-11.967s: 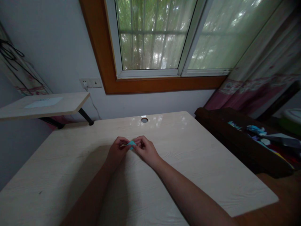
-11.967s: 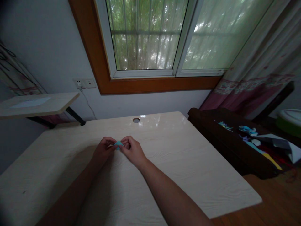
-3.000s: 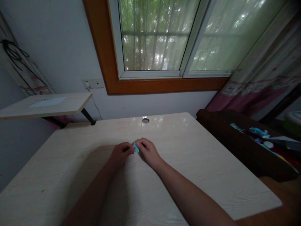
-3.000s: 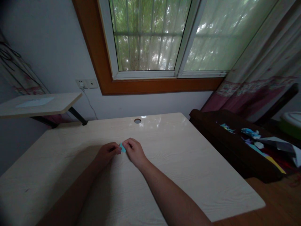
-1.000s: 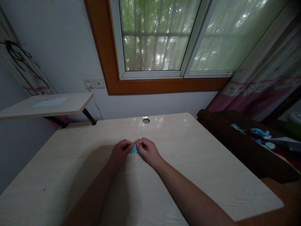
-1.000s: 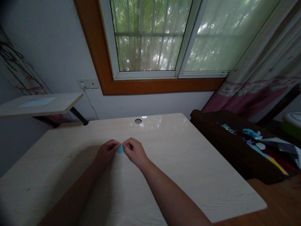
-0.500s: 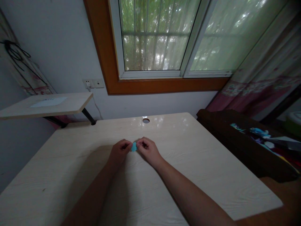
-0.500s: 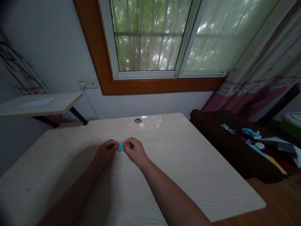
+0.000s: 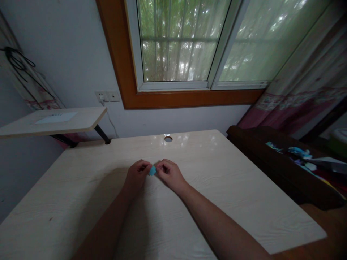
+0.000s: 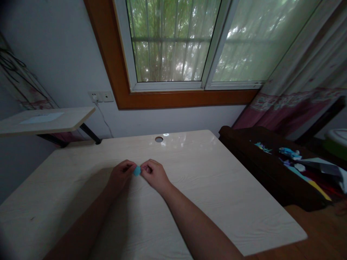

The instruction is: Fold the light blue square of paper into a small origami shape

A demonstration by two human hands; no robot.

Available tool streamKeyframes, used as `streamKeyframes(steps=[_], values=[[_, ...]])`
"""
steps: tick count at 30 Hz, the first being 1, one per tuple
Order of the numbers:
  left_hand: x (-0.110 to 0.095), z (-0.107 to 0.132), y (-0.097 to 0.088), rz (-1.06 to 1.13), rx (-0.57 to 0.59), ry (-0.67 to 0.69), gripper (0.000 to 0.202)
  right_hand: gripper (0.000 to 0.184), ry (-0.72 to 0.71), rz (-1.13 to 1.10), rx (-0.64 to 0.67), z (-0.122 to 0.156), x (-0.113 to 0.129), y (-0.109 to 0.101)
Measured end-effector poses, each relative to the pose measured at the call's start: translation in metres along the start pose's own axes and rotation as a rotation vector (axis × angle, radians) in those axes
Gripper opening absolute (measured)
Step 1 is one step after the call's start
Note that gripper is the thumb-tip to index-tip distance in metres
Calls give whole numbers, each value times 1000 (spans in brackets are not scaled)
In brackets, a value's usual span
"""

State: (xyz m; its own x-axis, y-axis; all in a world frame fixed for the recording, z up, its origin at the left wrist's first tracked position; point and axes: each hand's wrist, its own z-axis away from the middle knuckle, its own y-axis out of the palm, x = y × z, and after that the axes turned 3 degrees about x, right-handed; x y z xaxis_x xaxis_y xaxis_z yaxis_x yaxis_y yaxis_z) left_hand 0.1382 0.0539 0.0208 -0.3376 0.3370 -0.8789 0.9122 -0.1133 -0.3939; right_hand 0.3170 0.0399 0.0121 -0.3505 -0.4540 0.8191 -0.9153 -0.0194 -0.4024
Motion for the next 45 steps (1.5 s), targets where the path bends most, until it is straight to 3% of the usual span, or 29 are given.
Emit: streamKeyframes(steps=[8, 12, 17, 21, 37, 42, 45], values=[[7, -3, -7, 30, -181, -115, 23, 9, 63, -47, -78, -1, -3, 0], [5, -3, -4, 53, -96, -109, 22, 13, 65, -51, -75, -2, -2, -1], [3, -3, 0, 20, 30, -18, 20, 11, -1, -31, 18, -2, -1, 0], [4, -4, 1, -13, 63, 0, 21, 10, -3, -22, -20, -2, -2, -1], [5, -4, 0, 0, 14, -87, 26, 16, 211, -276, -201, -5, -14, -2], [7, -4, 1, 68, -69, -93, 28, 18, 221, -267, -170, -5, -11, -2], [4, -4, 1, 86, -47, -72, 29, 18, 200, -232, -149, -4, -9, -2]])
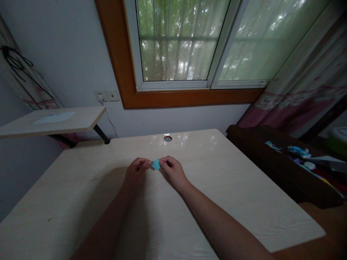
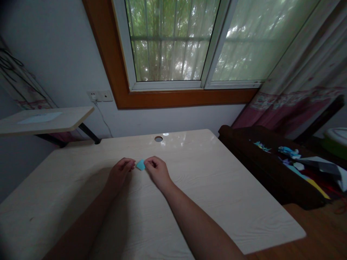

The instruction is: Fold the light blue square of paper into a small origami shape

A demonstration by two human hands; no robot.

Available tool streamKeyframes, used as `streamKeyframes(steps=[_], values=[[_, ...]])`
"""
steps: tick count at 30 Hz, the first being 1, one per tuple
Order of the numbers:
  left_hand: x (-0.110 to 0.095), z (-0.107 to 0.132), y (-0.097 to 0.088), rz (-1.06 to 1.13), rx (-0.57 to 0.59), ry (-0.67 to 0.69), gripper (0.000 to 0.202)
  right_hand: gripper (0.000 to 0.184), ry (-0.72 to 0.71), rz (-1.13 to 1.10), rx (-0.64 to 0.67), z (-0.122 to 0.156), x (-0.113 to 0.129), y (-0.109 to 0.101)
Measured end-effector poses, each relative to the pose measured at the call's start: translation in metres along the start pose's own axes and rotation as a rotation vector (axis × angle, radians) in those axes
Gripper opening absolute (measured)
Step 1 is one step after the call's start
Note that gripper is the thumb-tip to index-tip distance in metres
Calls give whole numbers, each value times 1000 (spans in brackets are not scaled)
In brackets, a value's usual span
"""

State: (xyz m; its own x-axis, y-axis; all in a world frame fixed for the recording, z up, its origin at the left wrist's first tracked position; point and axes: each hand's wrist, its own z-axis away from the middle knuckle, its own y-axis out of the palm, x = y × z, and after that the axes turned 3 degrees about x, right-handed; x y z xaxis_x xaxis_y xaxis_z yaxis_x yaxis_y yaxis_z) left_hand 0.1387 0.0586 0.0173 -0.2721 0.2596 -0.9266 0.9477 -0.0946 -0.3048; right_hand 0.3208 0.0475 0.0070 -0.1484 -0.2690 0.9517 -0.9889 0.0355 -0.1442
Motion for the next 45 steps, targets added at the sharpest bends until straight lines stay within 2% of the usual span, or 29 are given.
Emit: streamKeyframes(steps=[7, 22, 30, 40, 45], values=[[-4, 2, 2, -109, 155, 99, 26, 13, -112, 104, 54, 2, 5, 0], [-7, 3, 2, -171, 227, 134, 28, 11, -150, 146, 94, 4, 13, 0], [-4, 3, 2, -152, 223, 121, 28, 10, -140, 127, 61, 3, 10, 0], [-4, 1, -1, -150, 109, 94, 25, 11, -84, 104, 60, 1, 2, 2], [-3, 2, 0, -148, 146, 95, 25, 10, -83, 110, 86, 1, 2, 2]])
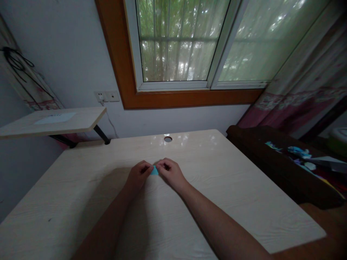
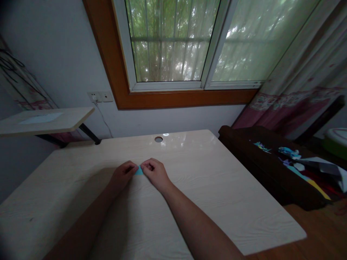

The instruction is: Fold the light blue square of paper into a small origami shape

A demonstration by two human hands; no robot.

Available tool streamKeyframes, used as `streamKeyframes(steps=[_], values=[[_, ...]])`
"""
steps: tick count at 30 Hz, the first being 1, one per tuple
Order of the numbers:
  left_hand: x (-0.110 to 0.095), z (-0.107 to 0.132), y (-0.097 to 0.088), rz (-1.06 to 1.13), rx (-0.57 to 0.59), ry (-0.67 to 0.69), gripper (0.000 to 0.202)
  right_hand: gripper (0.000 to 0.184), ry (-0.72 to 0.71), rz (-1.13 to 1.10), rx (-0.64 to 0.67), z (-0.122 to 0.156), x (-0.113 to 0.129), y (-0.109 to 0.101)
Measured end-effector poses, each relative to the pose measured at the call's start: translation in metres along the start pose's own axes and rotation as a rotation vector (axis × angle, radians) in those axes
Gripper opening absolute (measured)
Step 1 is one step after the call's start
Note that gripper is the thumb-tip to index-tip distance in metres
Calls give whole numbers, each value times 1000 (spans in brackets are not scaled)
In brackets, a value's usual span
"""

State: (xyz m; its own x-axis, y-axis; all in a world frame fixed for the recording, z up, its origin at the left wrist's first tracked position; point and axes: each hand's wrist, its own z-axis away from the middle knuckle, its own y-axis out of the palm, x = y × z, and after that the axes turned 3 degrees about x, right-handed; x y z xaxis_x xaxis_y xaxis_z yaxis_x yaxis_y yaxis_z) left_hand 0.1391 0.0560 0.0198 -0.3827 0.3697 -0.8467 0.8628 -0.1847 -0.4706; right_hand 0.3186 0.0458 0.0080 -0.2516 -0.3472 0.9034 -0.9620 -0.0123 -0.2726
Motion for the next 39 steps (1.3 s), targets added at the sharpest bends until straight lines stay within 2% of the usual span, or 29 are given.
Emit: streamKeyframes(steps=[17, 28, 39], values=[[2, -1, 0, 15, -11, -27, 25, 17, -27, 39, 27, -1, -4, -2], [4, -2, 1, 32, 31, -73, 25, 19, 10, -13, -43, -1, -7, -2], [7, -2, 1, 60, -32, -92, 23, 21, 25, -65, -68, -2, -9, 0]])
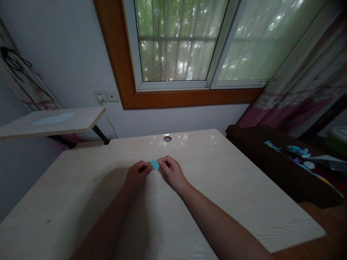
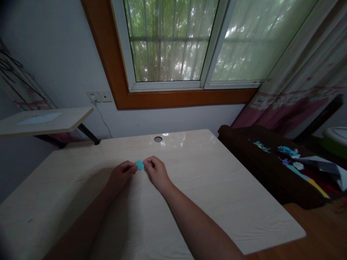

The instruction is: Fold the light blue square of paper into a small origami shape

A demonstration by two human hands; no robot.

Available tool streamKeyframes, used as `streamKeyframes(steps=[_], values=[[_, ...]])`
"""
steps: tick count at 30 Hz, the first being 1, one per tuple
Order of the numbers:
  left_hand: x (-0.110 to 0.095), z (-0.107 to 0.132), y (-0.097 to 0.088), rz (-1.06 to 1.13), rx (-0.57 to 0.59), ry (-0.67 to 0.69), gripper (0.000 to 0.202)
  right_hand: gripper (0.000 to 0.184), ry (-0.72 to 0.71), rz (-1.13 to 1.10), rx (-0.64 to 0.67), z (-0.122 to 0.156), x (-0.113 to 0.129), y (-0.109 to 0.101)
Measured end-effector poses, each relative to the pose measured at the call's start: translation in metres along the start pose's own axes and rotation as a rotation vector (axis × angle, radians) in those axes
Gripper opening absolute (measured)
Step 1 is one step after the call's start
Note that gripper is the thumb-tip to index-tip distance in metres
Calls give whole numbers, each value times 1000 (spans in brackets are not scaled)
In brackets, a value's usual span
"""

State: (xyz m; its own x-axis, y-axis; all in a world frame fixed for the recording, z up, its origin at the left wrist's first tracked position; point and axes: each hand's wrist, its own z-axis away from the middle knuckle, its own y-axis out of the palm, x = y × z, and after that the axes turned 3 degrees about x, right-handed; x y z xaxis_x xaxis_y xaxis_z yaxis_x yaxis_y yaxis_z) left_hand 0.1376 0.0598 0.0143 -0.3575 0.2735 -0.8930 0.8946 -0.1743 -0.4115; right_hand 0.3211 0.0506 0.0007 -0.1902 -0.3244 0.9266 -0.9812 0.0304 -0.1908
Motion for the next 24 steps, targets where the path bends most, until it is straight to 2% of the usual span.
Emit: streamKeyframes(steps=[12, 24], values=[[0, -1, -3, 33, -92, -24, 22, 18, -15, 80, 6, 0, 0, 1], [-4, 0, -5, 46, -183, 16, 21, 14, -60, 142, 84, 2, 5, 1]])
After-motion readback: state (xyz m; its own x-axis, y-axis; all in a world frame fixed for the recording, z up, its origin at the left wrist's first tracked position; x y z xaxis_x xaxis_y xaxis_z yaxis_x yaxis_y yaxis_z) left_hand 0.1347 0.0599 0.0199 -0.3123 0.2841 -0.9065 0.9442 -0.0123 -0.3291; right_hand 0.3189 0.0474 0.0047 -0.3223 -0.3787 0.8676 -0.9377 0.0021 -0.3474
